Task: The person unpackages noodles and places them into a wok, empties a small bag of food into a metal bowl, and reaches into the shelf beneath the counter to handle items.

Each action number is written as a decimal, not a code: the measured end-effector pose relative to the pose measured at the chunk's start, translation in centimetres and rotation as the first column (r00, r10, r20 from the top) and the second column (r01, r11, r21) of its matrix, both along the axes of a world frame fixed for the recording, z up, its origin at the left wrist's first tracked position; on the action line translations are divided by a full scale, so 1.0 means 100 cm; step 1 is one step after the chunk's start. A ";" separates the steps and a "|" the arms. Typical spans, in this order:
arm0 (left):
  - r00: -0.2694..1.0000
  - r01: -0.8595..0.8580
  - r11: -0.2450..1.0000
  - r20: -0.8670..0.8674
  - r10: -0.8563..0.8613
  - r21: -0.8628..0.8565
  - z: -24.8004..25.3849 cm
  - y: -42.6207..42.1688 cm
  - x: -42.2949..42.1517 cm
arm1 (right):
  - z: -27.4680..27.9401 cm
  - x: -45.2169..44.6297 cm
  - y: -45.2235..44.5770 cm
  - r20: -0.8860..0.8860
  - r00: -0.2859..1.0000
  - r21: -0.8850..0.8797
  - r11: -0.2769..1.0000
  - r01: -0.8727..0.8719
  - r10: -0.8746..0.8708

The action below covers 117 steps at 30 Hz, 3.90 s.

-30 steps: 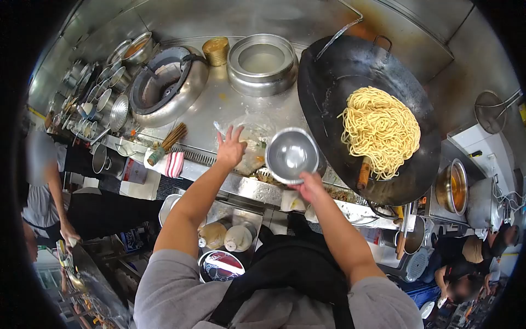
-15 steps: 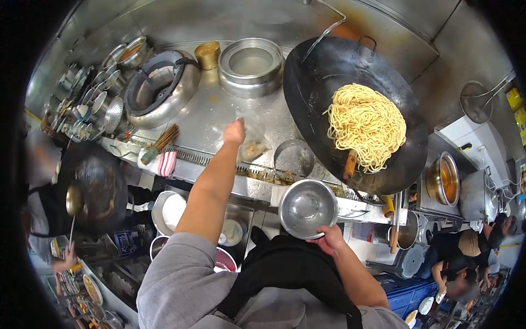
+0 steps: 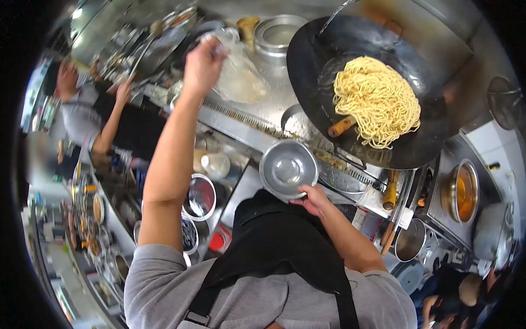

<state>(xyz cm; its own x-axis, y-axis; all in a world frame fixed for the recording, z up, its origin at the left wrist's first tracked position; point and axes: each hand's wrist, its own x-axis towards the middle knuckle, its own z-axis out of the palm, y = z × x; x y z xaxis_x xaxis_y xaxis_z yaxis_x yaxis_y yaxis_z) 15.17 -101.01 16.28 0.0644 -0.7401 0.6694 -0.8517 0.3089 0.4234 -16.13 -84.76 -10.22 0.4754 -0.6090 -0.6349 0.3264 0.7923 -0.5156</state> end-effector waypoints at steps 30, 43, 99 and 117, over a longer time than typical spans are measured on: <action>0.677 -0.423 0.692 -0.304 0.671 0.585 -0.139 0.562 -0.060 | -0.223 0.019 0.078 -0.476 0.544 0.151 0.674 -0.723 0.691; 0.396 -0.426 0.425 -0.257 0.881 0.798 -0.335 0.619 -0.066 | -0.419 0.160 0.120 -0.504 0.618 0.331 0.796 -0.507 0.603; 0.071 0.138 0.646 -0.658 0.750 0.751 -0.530 0.617 -0.087 | -0.405 0.026 0.103 -0.626 0.707 0.137 0.939 -0.315 0.328; 0.259 0.790 0.398 -0.843 0.471 0.465 -0.289 0.405 -0.126 | -0.188 -0.217 0.087 -0.504 0.746 -0.086 0.884 0.459 -0.436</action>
<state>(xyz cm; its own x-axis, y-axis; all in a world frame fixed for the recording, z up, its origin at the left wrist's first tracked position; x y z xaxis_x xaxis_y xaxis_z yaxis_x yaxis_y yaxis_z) 2.56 -60.50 -12.58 -0.1968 -0.7915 -0.5786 0.2582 -0.6112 0.7482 -37.79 -76.06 -29.00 -0.2319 -0.6398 -0.7327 0.3579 0.6443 -0.6759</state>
